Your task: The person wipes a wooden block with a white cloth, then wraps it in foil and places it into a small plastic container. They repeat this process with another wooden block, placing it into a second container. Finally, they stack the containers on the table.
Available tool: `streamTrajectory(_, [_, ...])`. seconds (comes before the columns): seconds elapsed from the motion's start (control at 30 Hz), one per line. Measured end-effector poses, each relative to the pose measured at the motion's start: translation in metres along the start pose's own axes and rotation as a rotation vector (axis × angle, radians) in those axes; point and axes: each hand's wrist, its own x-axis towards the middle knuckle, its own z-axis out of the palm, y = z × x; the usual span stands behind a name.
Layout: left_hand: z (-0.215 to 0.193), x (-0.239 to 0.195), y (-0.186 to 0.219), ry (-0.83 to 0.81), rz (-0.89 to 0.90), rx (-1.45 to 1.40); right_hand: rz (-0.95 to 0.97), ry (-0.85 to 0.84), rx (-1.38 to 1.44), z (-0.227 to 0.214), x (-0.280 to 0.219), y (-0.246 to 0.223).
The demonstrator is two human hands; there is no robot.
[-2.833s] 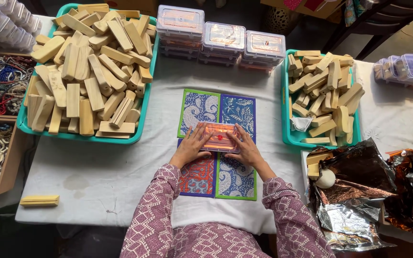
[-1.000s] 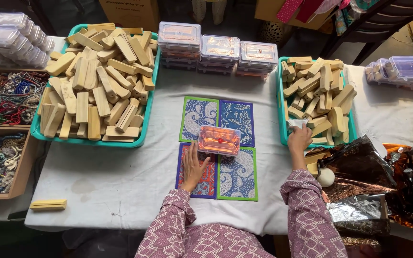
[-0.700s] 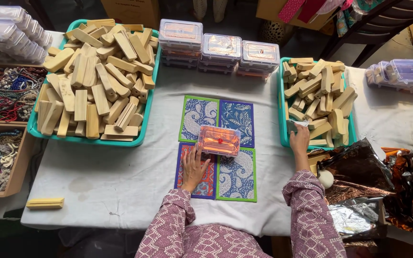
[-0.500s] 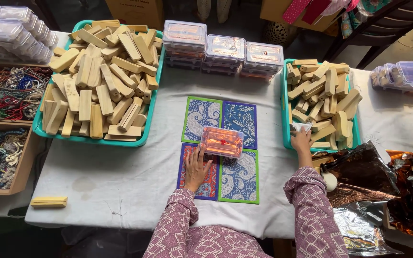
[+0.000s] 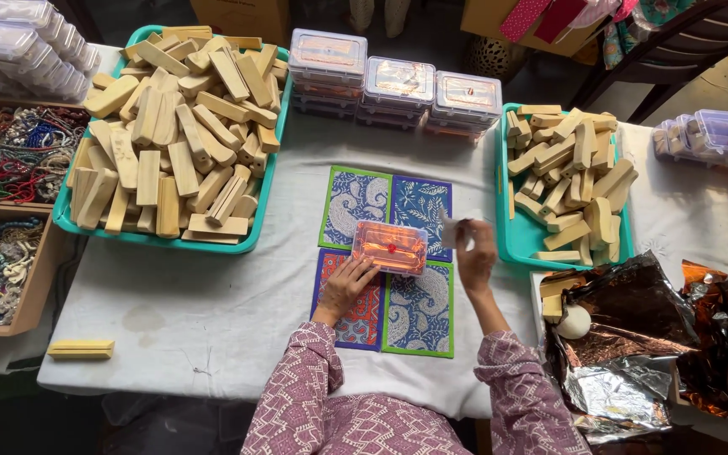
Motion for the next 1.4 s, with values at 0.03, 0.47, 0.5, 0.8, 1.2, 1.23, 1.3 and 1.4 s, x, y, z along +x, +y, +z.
streamTrajectory(0.03, [0.004, 0.002, -0.006, -0.016, 0.087, 0.016, -0.063, -0.095, 0.116, 0.011, -0.015, -0.018])
streamTrajectory(0.47, [0.055, 0.028, -0.006, -0.054, 0.384, 0.266, 0.056, -0.302, 0.103, 0.07, -0.033, -0.028])
streamTrajectory(0.5, [0.058, 0.027, -0.003, -0.024, 0.409, 0.355, 0.07, -0.279, 0.096, 0.074, -0.036, -0.031])
streamTrajectory(0.8, [0.041, 0.033, 0.014, 0.1, 0.316, 0.427, -0.009, -0.335, 0.071, 0.086, -0.045, -0.023])
streamTrajectory(1.2, [0.101, 0.016, 0.099, -0.209, -1.03, -0.748, 0.017, -0.365, -0.096, 0.106, -0.039, -0.036])
streamTrajectory(1.23, [0.135, 0.012, 0.096, -0.19, -1.162, -0.829, -0.024, -0.37, -0.07, 0.108, -0.045, -0.037])
streamTrajectory(1.3, [0.145, 0.019, 0.098, -0.117, -1.248, -0.896, -0.1, -0.43, 0.02, 0.1, -0.044, -0.038])
streamTrajectory(1.4, [0.135, 0.027, 0.102, 0.029, -1.393, -1.083, -0.196, -0.534, 0.051, 0.09, -0.037, -0.028])
